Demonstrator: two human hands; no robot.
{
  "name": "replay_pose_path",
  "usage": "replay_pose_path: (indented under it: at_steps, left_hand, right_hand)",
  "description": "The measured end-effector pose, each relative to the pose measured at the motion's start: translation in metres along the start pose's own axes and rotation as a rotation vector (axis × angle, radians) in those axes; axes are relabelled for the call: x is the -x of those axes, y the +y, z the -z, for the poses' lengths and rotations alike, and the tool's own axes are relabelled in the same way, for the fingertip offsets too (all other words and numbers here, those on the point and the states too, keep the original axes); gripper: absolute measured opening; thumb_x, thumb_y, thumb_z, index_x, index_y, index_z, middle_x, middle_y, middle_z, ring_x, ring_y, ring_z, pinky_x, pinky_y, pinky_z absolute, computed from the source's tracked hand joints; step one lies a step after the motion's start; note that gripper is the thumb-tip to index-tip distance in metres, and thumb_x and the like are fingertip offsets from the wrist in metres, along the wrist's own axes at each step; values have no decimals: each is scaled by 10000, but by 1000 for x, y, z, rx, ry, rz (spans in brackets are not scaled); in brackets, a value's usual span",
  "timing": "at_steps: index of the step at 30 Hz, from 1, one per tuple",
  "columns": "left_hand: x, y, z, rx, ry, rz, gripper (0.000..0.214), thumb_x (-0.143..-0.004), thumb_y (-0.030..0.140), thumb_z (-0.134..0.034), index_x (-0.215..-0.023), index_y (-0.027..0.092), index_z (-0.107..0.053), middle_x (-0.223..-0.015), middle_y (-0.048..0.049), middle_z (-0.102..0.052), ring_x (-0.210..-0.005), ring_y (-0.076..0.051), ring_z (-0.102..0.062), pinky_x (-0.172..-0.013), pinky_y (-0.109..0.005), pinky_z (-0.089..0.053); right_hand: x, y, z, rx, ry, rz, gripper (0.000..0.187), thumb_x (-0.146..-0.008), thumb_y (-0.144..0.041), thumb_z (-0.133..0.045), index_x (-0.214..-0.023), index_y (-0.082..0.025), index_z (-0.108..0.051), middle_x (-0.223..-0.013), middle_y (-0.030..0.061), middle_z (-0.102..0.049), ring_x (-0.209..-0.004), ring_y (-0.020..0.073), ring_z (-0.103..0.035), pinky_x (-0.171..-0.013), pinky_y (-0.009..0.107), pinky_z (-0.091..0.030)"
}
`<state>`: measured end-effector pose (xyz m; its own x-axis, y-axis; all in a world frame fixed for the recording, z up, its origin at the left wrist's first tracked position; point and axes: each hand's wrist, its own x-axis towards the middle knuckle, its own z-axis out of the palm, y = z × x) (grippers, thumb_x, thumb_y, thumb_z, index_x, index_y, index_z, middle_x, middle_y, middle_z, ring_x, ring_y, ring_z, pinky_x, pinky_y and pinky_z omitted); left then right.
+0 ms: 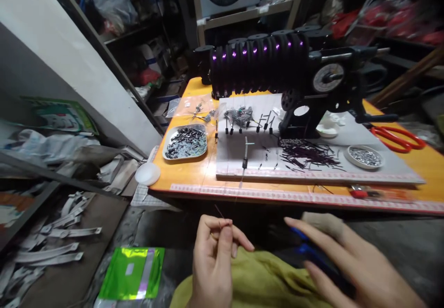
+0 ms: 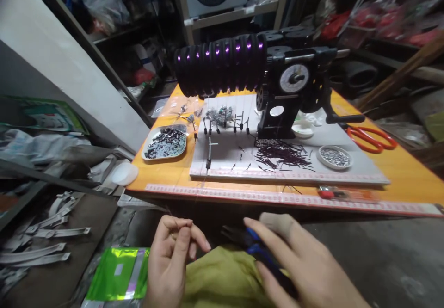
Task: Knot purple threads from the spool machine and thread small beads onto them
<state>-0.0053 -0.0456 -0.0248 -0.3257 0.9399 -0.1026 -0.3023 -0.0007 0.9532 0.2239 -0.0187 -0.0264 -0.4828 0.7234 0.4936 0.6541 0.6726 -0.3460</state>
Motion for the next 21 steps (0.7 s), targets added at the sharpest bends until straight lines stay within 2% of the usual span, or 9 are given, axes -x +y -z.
replay_pose_path:
  at_steps: [3, 6, 9, 11, 15, 19, 21]
  left_hand:
    - [4, 1, 4, -106, 0, -71, 257, -921, 462, -629, -896, 210, -586, -636, 10, -698, -551, -76, -574, -559, -169, -410]
    - [6, 2, 6, -144, -6, -91, 230, -923, 452, -627, -881, 227, -599, -701, 25, -684, -572, -78, -619, -579, -171, -454]
    - [7, 3, 4, -77, -44, -105, 190, -926, 428, -628, -882, 244, -615, -729, 34, -665, -592, -83, -629, -607, -181, -494]
    - [6, 4, 1, 19, -72, -105, 155, -929, 399, -633, -892, 249, -630, -747, 39, -652, -581, -70, -622, -594, -171, -486]
    - [1, 8, -5, 224, -132, -36, 170, -926, 399, -641, -904, 230, -650, -751, 32, -643, -553, -43, -591, -561, -142, -444]
    - [-4, 9, -11, 254, -161, -36, 174, -899, 388, -680, -887, 219, -640, -723, 37, -620, -569, -50, -582, -576, -147, -446]
    - [-4, 7, -16, 274, -172, -56, 158, -911, 342, -672, -840, 214, -610, -676, 48, -607, -541, -43, -559, -573, -149, -437]
  right_hand:
    - [-24, -21, -14, 16, -32, 170, 495, -889, -200, -560, -1377, -118, -537, -1150, 141, -663, -1061, 240, -651, -883, 320, -573]
    - [-42, -30, -17, 6, 16, 202, 495, -867, -184, -573, -1355, -106, -547, -1116, 147, -680, -1029, 236, -668, -888, 313, -572]
    - [-47, -35, -15, -84, 22, 195, 473, -848, -178, -597, -1318, -130, -576, -1058, 119, -722, -957, 214, -707, -841, 257, -587]
    - [-44, -38, -15, -179, -3, 129, 447, -850, -184, -606, -1296, -168, -592, -1054, 99, -743, -935, 211, -728, -811, 234, -599]
    - [-33, -41, -20, -317, -24, -89, 390, -852, -241, -647, -1240, -224, -625, -1120, 98, -744, -975, 246, -740, -837, 266, -613]
    - [-26, -43, -26, -413, -78, -190, 329, -876, -285, -630, -1200, -231, -649, -1131, 112, -742, -989, 247, -740, -857, 269, -606]
    - [-21, -45, -29, -472, -97, -289, 311, -892, -295, -617, -1194, -234, -659, -1161, 114, -732, -1026, 249, -728, -880, 277, -596]
